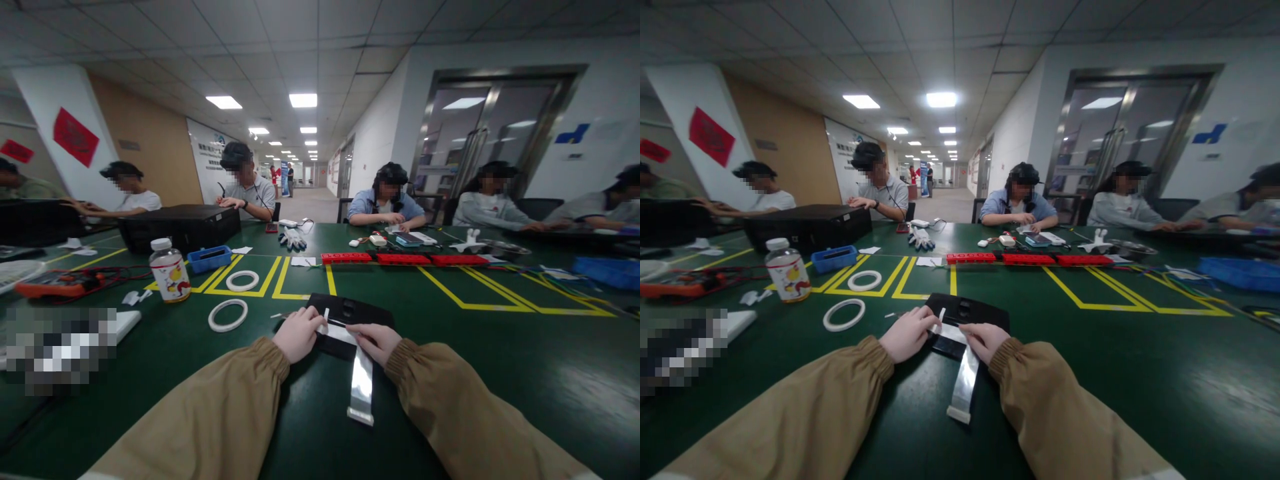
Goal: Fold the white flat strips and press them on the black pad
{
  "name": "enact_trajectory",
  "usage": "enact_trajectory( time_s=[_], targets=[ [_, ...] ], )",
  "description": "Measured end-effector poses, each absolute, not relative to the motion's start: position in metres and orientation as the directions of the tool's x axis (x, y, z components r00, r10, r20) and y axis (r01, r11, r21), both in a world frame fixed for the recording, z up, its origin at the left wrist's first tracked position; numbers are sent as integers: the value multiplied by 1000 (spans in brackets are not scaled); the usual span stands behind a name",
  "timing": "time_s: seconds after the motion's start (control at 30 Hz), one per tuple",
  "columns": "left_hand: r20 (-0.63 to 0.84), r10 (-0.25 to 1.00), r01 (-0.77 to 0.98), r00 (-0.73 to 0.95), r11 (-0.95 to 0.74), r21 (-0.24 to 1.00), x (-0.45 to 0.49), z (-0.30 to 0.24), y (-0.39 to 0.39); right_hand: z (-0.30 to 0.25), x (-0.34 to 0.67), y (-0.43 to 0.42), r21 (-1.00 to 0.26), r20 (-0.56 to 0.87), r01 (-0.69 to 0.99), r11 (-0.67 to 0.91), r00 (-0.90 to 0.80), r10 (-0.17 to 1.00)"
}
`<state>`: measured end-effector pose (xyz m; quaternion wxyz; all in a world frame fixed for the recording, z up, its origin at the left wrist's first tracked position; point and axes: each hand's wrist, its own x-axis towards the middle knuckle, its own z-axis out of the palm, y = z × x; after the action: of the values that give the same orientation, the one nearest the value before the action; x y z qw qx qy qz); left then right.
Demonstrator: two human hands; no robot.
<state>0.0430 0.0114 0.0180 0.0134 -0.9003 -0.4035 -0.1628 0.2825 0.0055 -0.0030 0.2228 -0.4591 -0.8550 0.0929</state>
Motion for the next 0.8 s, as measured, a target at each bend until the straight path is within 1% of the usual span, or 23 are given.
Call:
enact_trajectory(
  time_s=[0.2, 0.33, 0.47, 0.53, 0.63, 0.7, 0.8],
  targets=[
    [280, 726, 744, 627, -665, 58, 44, 17, 10, 2, 283, 1, -369, 317, 721, 587, -496, 809],
    [282, 727, 739, 626, -669, 84, 42, 18, 13, 5, 283, 0, -344, 321, 732, 588, -496, 806],
    [295, 724, 730, 624, -674, 109, 41, 19, 15, 3, 285, 2, -353, 378, 713, 606, -484, 789],
    [293, 721, 725, 628, -679, 117, 40, 19, 15, 2, 286, 3, -330, 412, 700, 633, -497, 764],
    [299, 704, 702, 644, -699, 133, 37, 18, 15, 1, 287, 5, -256, 450, 719, 646, -503, 738],
    [318, 677, 670, 664, -727, 148, 34, 17, 14, 0, 286, 5, -217, 462, 741, 635, -496, 736],
    [343, 637, 622, 691, -765, 169, 29, 16, 14, 0, 282, 4, -206, 446, 760, 617, -488, 750]
  ],
)
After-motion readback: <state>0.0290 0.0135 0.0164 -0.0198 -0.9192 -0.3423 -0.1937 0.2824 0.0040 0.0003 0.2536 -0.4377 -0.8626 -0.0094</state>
